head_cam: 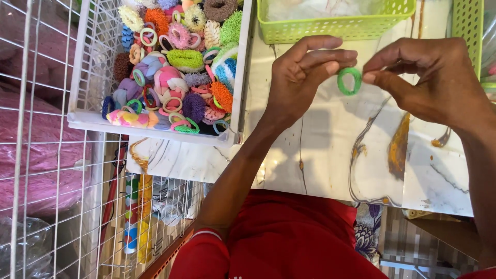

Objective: Packing small colorful hair ties into small transparent plastic bags.

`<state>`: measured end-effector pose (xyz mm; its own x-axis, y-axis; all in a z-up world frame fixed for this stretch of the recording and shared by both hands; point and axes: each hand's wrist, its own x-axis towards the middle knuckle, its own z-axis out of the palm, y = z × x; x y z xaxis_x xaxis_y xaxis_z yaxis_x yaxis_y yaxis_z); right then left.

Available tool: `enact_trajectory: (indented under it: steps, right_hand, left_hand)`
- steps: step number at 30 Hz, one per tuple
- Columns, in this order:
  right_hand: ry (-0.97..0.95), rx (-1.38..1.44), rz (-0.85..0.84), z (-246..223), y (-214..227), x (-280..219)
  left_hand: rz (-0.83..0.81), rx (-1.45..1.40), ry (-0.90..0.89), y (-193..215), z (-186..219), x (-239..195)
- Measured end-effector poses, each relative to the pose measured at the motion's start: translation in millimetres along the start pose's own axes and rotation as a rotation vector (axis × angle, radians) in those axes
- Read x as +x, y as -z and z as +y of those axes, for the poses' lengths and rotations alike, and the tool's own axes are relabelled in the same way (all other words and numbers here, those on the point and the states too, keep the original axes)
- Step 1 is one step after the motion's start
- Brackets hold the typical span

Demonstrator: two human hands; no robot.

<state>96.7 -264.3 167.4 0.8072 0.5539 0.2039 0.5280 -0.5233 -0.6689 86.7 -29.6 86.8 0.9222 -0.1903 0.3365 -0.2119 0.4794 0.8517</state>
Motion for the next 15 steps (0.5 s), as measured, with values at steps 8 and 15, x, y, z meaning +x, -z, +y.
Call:
enact_trajectory:
  steps: [8,15]
  right_hand:
    - [-0.046,-0.090,-0.037,-8,0,0]
    - [-0.137,-0.119,0.062,-12,22,-11]
  left_hand:
    - [-0.030,-0.125,-0.049,-4,-25,0]
    - [0.030,0.041,0.023,-19,-14,1]
